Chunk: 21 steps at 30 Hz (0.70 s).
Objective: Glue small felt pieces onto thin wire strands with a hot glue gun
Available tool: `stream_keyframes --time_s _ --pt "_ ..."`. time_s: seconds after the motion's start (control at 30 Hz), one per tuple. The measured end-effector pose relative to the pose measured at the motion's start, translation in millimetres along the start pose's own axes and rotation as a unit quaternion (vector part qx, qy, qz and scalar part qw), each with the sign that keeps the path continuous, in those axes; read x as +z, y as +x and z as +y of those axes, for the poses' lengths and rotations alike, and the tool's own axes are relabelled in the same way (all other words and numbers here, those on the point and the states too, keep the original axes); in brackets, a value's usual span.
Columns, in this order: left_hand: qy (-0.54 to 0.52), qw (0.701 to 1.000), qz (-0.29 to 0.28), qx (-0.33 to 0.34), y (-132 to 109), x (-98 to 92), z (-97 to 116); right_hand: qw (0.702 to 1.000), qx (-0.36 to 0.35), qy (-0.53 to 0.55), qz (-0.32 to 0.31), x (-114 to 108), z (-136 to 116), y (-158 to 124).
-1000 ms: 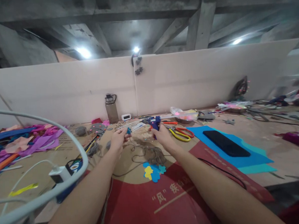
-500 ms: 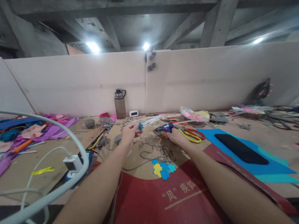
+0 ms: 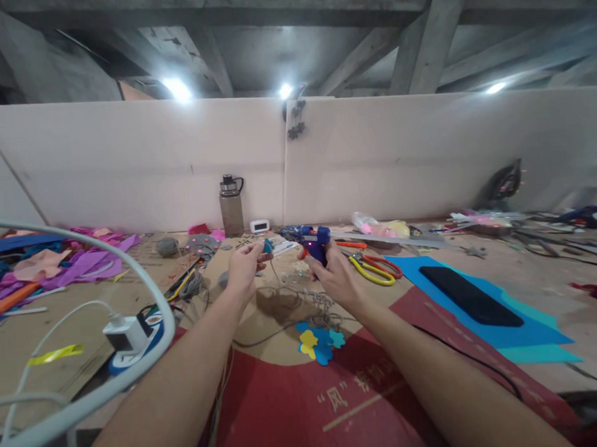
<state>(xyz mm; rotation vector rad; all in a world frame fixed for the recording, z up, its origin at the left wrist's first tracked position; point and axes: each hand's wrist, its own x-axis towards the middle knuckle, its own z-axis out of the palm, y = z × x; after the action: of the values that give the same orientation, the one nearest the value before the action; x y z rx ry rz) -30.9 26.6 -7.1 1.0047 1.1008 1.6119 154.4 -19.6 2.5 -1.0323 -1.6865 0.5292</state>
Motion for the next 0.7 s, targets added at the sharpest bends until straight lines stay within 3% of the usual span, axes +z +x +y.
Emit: stream_keyframes --time_s 0.23,0.7 --pt "-0.001 0.999 0.014 0.031 -9 5.6 5 0.995 -0.030 -0.097 -0.020 1 -1 -2" --pt "0.006 0.998 0.012 0.063 -9 6.5 3 0.985 -0.050 -0.160 -0.038 9 2 -6"
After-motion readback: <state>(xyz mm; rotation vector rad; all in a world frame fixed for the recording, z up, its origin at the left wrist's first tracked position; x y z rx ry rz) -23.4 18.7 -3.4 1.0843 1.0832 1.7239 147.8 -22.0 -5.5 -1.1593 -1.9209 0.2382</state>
